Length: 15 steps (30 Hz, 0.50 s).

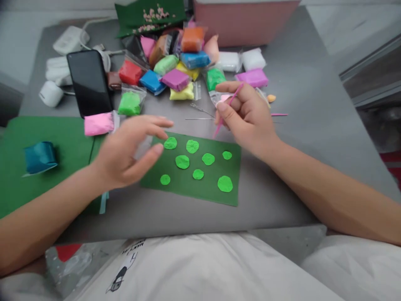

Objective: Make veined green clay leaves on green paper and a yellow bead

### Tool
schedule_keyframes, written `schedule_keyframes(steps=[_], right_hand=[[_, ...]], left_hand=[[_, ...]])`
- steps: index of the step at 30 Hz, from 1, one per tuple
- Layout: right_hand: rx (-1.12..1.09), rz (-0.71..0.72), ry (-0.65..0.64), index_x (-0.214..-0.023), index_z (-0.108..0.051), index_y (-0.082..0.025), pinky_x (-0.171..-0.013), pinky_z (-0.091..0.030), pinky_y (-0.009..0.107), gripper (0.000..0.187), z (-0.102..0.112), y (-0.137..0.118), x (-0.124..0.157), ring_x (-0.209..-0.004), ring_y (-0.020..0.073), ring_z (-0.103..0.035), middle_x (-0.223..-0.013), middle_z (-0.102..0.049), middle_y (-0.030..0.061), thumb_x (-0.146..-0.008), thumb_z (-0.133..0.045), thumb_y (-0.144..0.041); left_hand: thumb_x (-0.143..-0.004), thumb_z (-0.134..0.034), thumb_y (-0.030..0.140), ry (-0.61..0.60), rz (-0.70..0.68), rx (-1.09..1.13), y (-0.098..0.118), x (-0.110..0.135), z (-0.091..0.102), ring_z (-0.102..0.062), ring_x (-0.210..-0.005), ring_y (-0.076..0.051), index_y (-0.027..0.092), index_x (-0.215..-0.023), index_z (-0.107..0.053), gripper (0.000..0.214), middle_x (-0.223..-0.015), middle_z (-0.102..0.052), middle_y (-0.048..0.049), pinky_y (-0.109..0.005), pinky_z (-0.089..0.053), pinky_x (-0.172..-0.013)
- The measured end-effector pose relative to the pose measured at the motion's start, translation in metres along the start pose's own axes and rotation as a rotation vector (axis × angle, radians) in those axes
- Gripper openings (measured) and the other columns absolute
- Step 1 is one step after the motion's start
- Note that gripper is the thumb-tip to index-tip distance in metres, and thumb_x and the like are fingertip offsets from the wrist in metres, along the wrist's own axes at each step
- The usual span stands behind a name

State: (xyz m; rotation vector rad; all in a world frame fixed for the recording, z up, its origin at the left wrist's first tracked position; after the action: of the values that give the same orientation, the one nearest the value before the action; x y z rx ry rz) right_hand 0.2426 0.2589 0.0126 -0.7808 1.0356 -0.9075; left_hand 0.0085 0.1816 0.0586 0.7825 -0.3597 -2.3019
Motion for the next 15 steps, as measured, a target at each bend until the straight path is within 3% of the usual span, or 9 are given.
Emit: schedule_keyframes(steps=[2, 4, 6, 8, 11, 13, 15], right_hand=[[0.272, 0.051, -0.049, -0.123, -0.074, -0.027, -0.058, -0.043, 0.035, 0.037, 0.008, -0.010, 0.000, -0.056, 0.0169, -0.058, -0.065, -0.067, -0.0004, -0.105, -0.066, -0.059], [0.573, 0.087, -0.114, -0.120, -0.077, -0.025, -0.062, -0.042, 0.036, 0.031, 0.012, -0.014, 0.001, -0.061, 0.0189, -0.060, -0.070, -0.072, 0.0034, -0.109, -0.058, -0.046], [0.811, 0.120, -0.218, -0.114, -0.077, -0.025, -0.063, -0.039, 0.037, 0.028, 0.012, -0.012, 0.003, -0.065, 0.0226, -0.062, -0.079, -0.076, 0.0068, -0.107, -0.053, -0.035], [0.926, 0.134, -0.306, -0.111, -0.075, -0.027, -0.060, -0.037, 0.037, 0.026, 0.010, -0.008, 0.004, -0.067, 0.0264, -0.064, -0.086, -0.078, 0.0086, -0.105, -0.050, -0.030], [0.992, 0.134, -0.342, -0.106, -0.073, -0.026, -0.061, -0.040, 0.040, 0.020, 0.009, -0.009, 0.005, -0.078, 0.0322, -0.069, -0.091, -0.078, 0.0116, -0.103, -0.053, -0.028], [1.008, 0.150, -0.309, -0.103, -0.074, -0.023, -0.066, -0.046, 0.044, 0.018, 0.007, -0.016, 0.004, -0.089, 0.0364, -0.072, -0.097, -0.078, 0.0152, -0.102, -0.057, -0.029], [0.975, 0.171, -0.260, -0.104, -0.075, -0.021, -0.074, -0.050, 0.046, 0.019, 0.004, -0.026, 0.003, -0.098, 0.0383, -0.073, -0.102, -0.078, 0.0174, -0.102, -0.059, -0.030]], left_hand=[[-0.112, -0.049, 0.038, 0.059, 0.160, -0.151, -0.021, -0.006, 0.041, -0.074, -0.120, -0.024, 0.023, -0.118, -0.066, 0.023, -0.125, -0.080, -0.0045, -0.046, -0.057, -0.111], [-0.107, -0.054, 0.062, 0.061, 0.498, -0.379, -0.067, 0.002, 0.086, -0.071, -0.117, -0.026, 0.025, -0.121, -0.070, 0.043, -0.125, -0.079, -0.0012, -0.051, -0.055, -0.116], [-0.104, -0.048, 0.075, 0.018, 0.869, -0.584, -0.122, 0.028, 0.130, -0.066, -0.129, -0.033, 0.026, -0.132, -0.066, 0.060, -0.136, -0.073, -0.0014, -0.062, -0.049, -0.123], [-0.092, -0.047, 0.092, -0.077, 1.116, -0.660, -0.171, 0.060, 0.159, -0.061, -0.137, -0.039, 0.026, -0.136, -0.059, 0.080, -0.136, -0.070, -0.0009, -0.072, -0.049, -0.121], [-0.055, -0.058, 0.111, -0.192, 1.203, -0.618, -0.222, 0.092, 0.171, -0.062, -0.130, -0.045, 0.023, -0.124, -0.055, 0.112, -0.115, -0.067, -0.0030, -0.081, -0.053, -0.110], [-0.048, -0.059, 0.113, -0.215, 1.152, -0.585, -0.236, 0.101, 0.167, -0.067, -0.120, -0.036, 0.025, -0.119, -0.056, 0.113, -0.101, -0.063, 0.0011, -0.070, -0.061, -0.106], [-0.052, -0.052, 0.114, -0.189, 1.096, -0.595, -0.237, 0.103, 0.162, -0.068, -0.110, -0.026, 0.027, -0.115, -0.056, 0.108, -0.089, -0.057, 0.0047, -0.061, -0.064, -0.103]])
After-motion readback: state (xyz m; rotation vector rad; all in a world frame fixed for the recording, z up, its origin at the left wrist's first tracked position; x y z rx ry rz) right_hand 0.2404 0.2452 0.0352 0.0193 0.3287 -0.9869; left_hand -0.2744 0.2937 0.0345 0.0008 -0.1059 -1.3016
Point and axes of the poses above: each hand's wrist, its own x-axis away from the middle knuckle, its own z-axis out of the back of the hand, y = z × x, the point moved 8 cm from there along -x, towards the middle knuckle
